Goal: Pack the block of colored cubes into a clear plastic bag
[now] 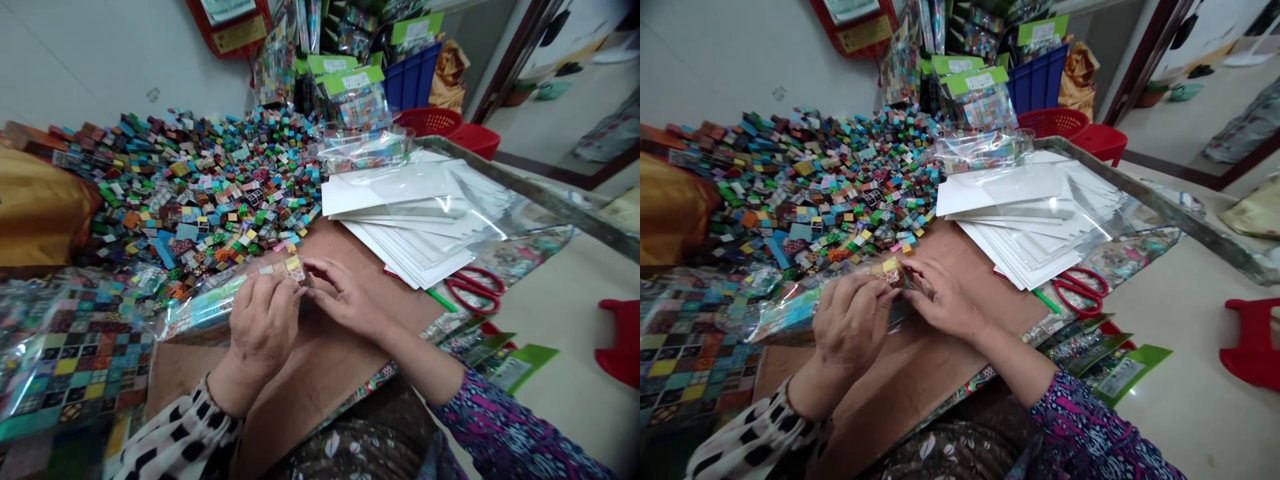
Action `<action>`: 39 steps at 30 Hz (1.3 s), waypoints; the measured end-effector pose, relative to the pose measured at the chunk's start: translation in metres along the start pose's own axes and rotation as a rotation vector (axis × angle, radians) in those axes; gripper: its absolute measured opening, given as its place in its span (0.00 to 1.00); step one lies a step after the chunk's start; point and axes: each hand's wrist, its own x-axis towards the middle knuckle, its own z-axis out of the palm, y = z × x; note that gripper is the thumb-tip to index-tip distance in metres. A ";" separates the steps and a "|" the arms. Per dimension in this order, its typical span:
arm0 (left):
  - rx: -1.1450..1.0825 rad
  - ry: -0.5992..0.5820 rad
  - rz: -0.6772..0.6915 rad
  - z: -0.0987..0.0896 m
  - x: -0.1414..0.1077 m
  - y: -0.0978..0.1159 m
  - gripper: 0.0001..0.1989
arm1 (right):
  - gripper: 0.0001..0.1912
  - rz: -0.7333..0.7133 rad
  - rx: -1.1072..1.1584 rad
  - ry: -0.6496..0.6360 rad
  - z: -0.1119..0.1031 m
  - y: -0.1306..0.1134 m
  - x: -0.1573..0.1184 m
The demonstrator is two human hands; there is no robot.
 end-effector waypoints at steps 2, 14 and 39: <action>-0.010 0.021 -0.004 0.002 -0.002 0.000 0.02 | 0.17 -0.002 -0.029 0.034 0.000 0.000 -0.002; -0.125 0.074 -0.075 0.000 -0.013 -0.006 0.14 | 0.08 0.080 -0.105 0.022 -0.004 -0.007 -0.002; -0.171 0.071 -0.163 -0.005 -0.008 -0.009 0.07 | 0.04 0.068 -0.359 -0.234 -0.019 -0.019 0.027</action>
